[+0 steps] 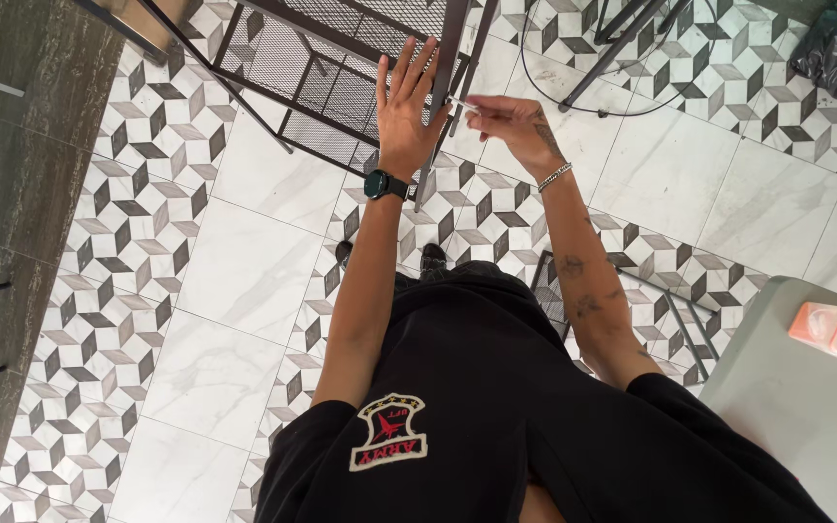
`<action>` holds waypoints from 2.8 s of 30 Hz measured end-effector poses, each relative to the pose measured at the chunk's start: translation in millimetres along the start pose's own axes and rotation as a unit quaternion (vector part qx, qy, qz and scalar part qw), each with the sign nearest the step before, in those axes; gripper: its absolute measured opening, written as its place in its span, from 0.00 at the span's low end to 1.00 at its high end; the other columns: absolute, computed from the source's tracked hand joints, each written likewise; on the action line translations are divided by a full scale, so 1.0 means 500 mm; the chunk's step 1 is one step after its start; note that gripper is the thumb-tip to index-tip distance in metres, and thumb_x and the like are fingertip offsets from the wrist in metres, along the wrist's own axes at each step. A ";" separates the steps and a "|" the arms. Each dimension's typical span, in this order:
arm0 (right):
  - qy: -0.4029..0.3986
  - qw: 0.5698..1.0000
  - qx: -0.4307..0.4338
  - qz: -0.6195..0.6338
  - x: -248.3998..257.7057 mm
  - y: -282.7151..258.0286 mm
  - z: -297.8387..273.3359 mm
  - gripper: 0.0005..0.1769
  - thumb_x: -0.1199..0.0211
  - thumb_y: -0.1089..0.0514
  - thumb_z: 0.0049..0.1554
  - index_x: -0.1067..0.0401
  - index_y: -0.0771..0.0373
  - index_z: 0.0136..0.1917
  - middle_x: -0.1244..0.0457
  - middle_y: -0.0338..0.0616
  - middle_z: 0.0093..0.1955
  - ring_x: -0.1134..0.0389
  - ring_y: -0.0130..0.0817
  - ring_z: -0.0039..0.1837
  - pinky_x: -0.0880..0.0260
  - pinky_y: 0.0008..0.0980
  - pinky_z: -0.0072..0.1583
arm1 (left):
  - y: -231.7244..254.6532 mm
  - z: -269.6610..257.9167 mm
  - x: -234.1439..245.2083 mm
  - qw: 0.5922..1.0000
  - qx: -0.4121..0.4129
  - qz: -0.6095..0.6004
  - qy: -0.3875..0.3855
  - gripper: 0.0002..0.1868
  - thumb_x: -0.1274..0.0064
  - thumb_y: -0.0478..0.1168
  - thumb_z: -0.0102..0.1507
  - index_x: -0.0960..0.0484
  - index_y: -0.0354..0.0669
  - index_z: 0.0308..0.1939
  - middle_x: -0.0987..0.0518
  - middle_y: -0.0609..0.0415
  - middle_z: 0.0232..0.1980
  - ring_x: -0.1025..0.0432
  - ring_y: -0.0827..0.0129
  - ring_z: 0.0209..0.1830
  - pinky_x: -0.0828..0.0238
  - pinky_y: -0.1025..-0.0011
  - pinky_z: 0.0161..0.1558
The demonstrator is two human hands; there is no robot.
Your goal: The person assembles a black metal mesh shelving unit. They attach a mesh shelf to the frame and secure it by tightening multiple screws with an Allen key. The person moves around the unit to access different fastening points.
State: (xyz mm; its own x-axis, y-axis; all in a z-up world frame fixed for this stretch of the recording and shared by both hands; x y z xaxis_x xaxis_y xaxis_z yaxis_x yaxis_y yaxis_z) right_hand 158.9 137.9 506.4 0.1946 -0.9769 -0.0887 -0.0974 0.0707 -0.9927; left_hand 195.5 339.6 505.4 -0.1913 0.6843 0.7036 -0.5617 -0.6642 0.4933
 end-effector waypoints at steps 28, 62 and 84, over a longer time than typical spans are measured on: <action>0.095 0.985 -0.052 0.138 -0.023 0.071 -0.010 0.23 0.39 0.52 0.66 0.27 0.71 0.65 0.35 0.40 0.47 0.33 0.25 0.49 0.27 0.25 0.47 | -0.003 -0.001 -0.003 1.000 -0.003 -0.001 -0.002 0.42 0.33 0.44 0.62 0.37 0.52 0.77 0.42 0.65 0.81 0.53 0.67 0.83 0.69 0.51 0.83; -0.007 0.894 -0.191 0.405 -0.011 0.020 0.001 0.27 0.34 0.61 0.61 0.33 0.78 0.69 0.34 0.40 0.45 0.34 0.24 0.47 0.29 0.19 0.51 | -0.013 -0.004 -0.015 1.000 -0.008 0.012 -0.002 0.43 0.33 0.44 0.61 0.38 0.53 0.77 0.43 0.65 0.81 0.54 0.67 0.83 0.70 0.50 0.83; 0.095 0.995 0.026 0.032 -0.017 0.067 -0.001 0.13 0.38 0.58 0.66 0.22 0.68 0.60 0.29 0.45 0.53 0.29 0.27 0.50 0.23 0.26 0.54 | -0.008 -0.002 -0.010 1.000 -0.010 -0.002 0.000 0.42 0.34 0.44 0.62 0.37 0.51 0.77 0.42 0.64 0.81 0.54 0.67 0.83 0.70 0.49 0.83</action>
State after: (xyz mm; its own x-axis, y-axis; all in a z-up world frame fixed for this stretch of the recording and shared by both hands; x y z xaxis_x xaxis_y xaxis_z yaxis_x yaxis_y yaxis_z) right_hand 153.4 148.4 473.9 0.0016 -0.9901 -0.1403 -0.0526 0.1400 -0.9887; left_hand 198.1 339.1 499.2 -0.1888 0.6866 0.7021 -0.5784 -0.6555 0.4855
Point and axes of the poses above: each hand's wrist, its own z-axis towards the middle knuckle, its own x-axis out of the back of the hand, y = z × x, the point moved 3 cm from there along z, towards the middle knuckle
